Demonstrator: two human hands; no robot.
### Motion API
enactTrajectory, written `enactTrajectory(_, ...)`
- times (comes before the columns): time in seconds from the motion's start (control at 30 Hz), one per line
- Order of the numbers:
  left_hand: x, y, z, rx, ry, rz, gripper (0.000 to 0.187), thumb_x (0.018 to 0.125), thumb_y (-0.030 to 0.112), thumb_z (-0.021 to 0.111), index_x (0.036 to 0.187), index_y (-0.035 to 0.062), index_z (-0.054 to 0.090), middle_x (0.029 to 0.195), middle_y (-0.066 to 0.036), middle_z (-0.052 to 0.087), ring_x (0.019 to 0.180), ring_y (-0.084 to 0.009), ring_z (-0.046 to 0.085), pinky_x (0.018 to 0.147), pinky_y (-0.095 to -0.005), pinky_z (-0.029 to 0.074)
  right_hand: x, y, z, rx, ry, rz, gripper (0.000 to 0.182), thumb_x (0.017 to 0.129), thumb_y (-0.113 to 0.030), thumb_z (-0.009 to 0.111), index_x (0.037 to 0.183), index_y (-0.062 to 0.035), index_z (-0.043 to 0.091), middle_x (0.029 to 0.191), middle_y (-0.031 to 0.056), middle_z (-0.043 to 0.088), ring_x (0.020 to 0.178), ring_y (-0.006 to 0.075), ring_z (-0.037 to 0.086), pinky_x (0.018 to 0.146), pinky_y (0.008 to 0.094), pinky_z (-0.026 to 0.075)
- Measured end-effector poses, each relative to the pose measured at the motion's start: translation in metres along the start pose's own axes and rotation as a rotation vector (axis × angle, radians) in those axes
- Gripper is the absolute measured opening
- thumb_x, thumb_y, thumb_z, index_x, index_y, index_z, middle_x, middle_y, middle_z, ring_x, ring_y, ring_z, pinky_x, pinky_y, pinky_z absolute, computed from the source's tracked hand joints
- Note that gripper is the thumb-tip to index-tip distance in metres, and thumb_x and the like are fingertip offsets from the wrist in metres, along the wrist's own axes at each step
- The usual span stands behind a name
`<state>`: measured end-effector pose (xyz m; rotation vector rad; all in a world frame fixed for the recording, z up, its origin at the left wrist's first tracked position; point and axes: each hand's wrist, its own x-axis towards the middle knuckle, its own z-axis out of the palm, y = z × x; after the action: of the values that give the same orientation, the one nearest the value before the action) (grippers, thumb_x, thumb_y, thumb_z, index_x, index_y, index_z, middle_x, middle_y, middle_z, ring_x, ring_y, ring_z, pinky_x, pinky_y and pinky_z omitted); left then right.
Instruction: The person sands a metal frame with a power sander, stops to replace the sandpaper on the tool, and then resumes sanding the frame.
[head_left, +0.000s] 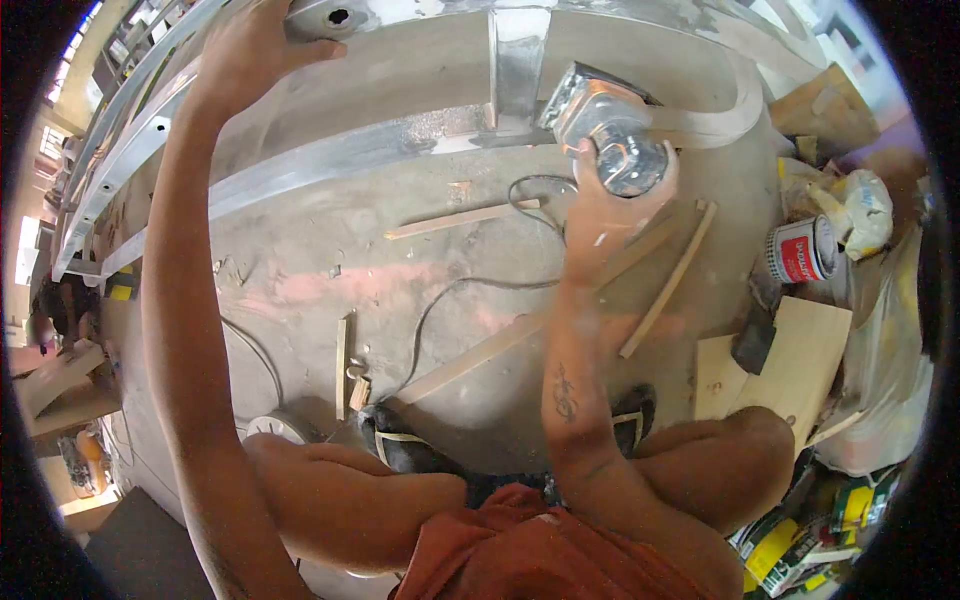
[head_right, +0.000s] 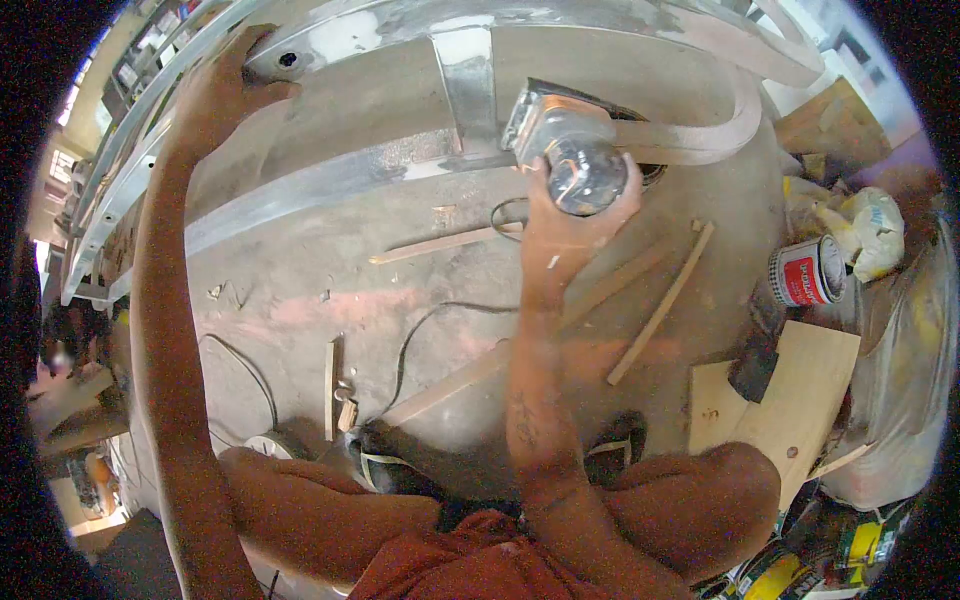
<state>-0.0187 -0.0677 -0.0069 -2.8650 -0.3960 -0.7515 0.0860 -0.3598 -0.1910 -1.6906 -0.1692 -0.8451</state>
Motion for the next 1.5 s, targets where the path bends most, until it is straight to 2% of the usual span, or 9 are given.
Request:
enactTrajectory(0.4, -0.002, 0.0, 0.004, -0.038, -0.004, -0.057, 0.076, 0.075, 0.035, 0.087, 0.141, 0.0168, 0.056, 0.116, -0.012, 0.073, 0.096, -0.0261, 0.072, 0.087, -0.0399, 0.055, 0.07, -0.01, -0.02, -0.13, -0.388, -0.032, 0.082, 0.076, -0.017, 0.086, 0.146, -0.0012, 0.046, 0.13, 0.0255, 0.056, 0.123, 0.0404, 0.053, 0.105, 0.0482, 0.045)
enactTrajectory(0.53, -0.001, 0.005, 0.0, -0.092, -0.099, -0.141, 0.077, 0.075, 0.034, 0.087, 0.143, 0.0166, 0.055, 0.116, -0.012, 0.073, 0.095, -0.0243, 0.073, 0.088, -0.0389, 0.054, 0.11, 0.009, 0.031, -0.301, -0.746, -0.238, 0.073, 0.081, -0.02, 0.078, 0.145, -0.0024, 0.047, 0.129, 0.0336, 0.058, 0.111, 0.0491, 0.063, 0.095, 0.0528, 0.054)
enactTrajectory(0.6, -0.001, -0.007, 0.01, -0.061, -0.042, -0.087, 0.077, 0.076, 0.03, 0.087, 0.144, 0.0147, 0.055, 0.116, -0.013, 0.073, 0.093, -0.0222, 0.073, 0.087, -0.0386, 0.054, 0.122, -0.003, 0.048, -0.5, -0.907, -0.282, 0.08, 0.079, -0.024, 0.075, 0.152, -0.0158, 0.044, 0.133, 0.0275, 0.061, 0.122, 0.0478, 0.057, 0.099, 0.05, 0.052)
enactTrajectory(0.7, 0.002, -0.008, 0.011, -0.104, -0.015, -0.019, 0.076, 0.078, 0.023, 0.086, 0.145, 0.0123, 0.053, 0.118, -0.012, 0.073, 0.093, -0.0206, 0.072, 0.086, -0.0364, 0.055, 0.117, -0.011, 0.065, -0.509, -0.869, -0.277, 0.066, 0.082, -0.014, 0.071, 0.144, -0.0034, 0.05, 0.131, 0.0437, 0.05, 0.109, 0.0516, 0.066, 0.095, 0.0482, 0.058)
enactTrajectory(1.07, 0.009, -0.011, 0.0, -0.142, -0.17, -0.026, 0.073, 0.083, 0.02, 0.081, 0.147, 0.008, 0.048, 0.124, -0.014, 0.067, 0.102, -0.0209, 0.066, 0.091, -0.0364, 0.052, 0.107, -0.002, 0.083, -0.405, -0.724, -0.32, 0.061, 0.079, -0.018, 0.069, 0.137, -0.0017, 0.056, 0.125, 0.0374, 0.054, 0.1, 0.0468, 0.07, 0.09, 0.0473, 0.06)
enactTrajectory(1.13, 0.006, -0.01, 0.001, -0.117, -0.154, 0.006, 0.073, 0.084, 0.022, 0.081, 0.147, 0.008, 0.048, 0.126, -0.015, 0.066, 0.105, -0.0219, 0.065, 0.093, -0.0375, 0.051, 0.115, -0.011, 0.078, -0.384, -0.792, -0.247, 0.062, 0.081, -0.019, 0.068, 0.141, -0.0104, 0.057, 0.132, 0.0378, 0.052, 0.104, 0.0471, 0.069, 0.092, 0.0469, 0.059)
enactTrajectory(1.27, 0.005, 0.005, -0.002, -0.145, -0.13, -0.065, 0.075, 0.082, 0.027, 0.083, 0.146, 0.0065, 0.049, 0.127, -0.017, 0.066, 0.11, -0.0246, 0.065, 0.097, -0.0379, 0.049, 0.122, -0.02, 0.06, -0.367, -1.009, -0.177, 0.065, 0.087, -0.012, 0.054, 0.15, 0.0014, 0.043, 0.127, 0.0518, 0.049, 0.112, 0.0594, 0.06, 0.091, 0.0544, 0.057)
enactTrajectory(1.33, 0.004, 0.001, -0.003, -0.114, -0.122, -0.09, 0.076, 0.081, 0.029, 0.084, 0.145, 0.0049, 0.051, 0.126, -0.018, 0.068, 0.11, -0.0256, 0.066, 0.097, -0.0374, 0.049, 0.112, 0.003, 0.076, -0.499, -0.935, -0.411, 0.068, 0.085, -0.014, 0.055, 0.15, 0.0013, 0.043, 0.135, 0.0492, 0.046, 0.112, 0.0558, 0.062, 0.091, 0.0533, 0.057)
enactTrajectory(1.5, 0.004, -0.02, 0.01, -0.133, -0.076, -0.011, 0.075, 0.085, 0.024, 0.082, 0.149, 0.0081, 0.047, 0.132, -0.017, 0.064, 0.111, -0.0229, 0.064, 0.097, -0.0368, 0.051, 0.122, -0.021, 0.078, -0.523, -1.006, -0.254, 0.057, 0.084, -0.017, 0.057, 0.139, -0.0001, 0.056, 0.134, 0.042, 0.053, 0.113, 0.054, 0.061, 0.096, 0.0513, 0.055)
